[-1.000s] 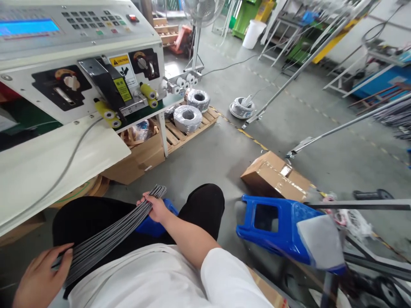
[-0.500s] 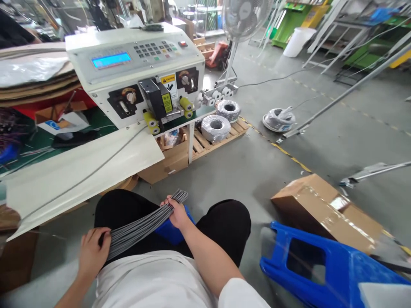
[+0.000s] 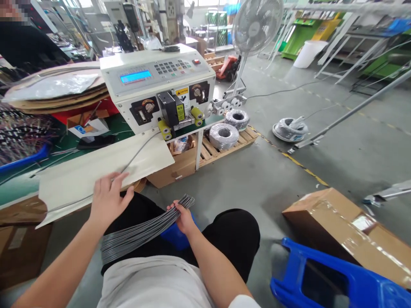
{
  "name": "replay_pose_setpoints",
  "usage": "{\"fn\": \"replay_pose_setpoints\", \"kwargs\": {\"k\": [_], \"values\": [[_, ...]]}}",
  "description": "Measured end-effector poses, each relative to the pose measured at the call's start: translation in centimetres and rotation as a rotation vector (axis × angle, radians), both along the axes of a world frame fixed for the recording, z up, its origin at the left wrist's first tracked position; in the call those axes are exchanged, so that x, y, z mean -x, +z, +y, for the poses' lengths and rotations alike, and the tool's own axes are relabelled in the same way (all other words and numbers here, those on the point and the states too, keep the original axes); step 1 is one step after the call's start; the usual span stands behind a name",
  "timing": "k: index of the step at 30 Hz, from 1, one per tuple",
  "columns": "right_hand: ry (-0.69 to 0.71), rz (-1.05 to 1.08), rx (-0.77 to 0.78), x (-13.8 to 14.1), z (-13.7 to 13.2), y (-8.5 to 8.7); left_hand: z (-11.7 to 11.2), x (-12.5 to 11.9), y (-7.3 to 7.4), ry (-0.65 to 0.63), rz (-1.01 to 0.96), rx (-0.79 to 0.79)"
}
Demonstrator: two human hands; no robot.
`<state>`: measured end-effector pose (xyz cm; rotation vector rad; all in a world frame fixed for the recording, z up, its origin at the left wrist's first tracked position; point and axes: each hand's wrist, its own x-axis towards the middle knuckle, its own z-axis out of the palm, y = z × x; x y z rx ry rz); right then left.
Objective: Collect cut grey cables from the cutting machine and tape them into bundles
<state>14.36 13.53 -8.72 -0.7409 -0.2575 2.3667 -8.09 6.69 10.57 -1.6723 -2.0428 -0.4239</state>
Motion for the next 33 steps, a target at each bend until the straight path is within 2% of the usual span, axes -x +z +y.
{"fn": "replay_pose_setpoints", "kwargs": {"k": [3,6,10,14,17,22,24,27,33], "values": [[-0.003,-0.017,-0.011,-0.1,0.0,0.1,2.0,1.2,0.8,0.108,-0.071,0.050],[-0.005,-0.020,-0.017,-0.1,0.1,0.1,2.5,1.7,0.8,0.151,-0.122,0.130],[0.000,-0.013,-0.014,0.0,0.3,0.1,1.6,1.6,0.8,0.186,-0.142,0.193],[-0.001,-0.011,-0.010,0.2,0.4,0.2,-0.1,2.1,0.6,0.187,-0.136,0.215],[-0.010,-0.009,-0.019,0.3,0.4,0.4,-2.0,3.1,0.0,0.119,-0.136,0.163],[-0.008,0.004,-0.020,0.3,0.3,0.4,-5.3,4.0,-1.2,-0.032,-0.011,-0.119],[-0.015,-0.007,-0.025,0.3,0.3,0.2,-6.5,3.2,-1.9,-0.093,0.051,-0.150],[-0.028,-0.066,-0.032,0.4,0.2,-0.2,-8.3,0.8,-3.6,-0.193,0.066,-0.030],[-0.036,-0.124,0.004,0.4,-0.1,-0.6,-11.7,-4.2,-8.7,-0.138,-0.134,0.263]]}}
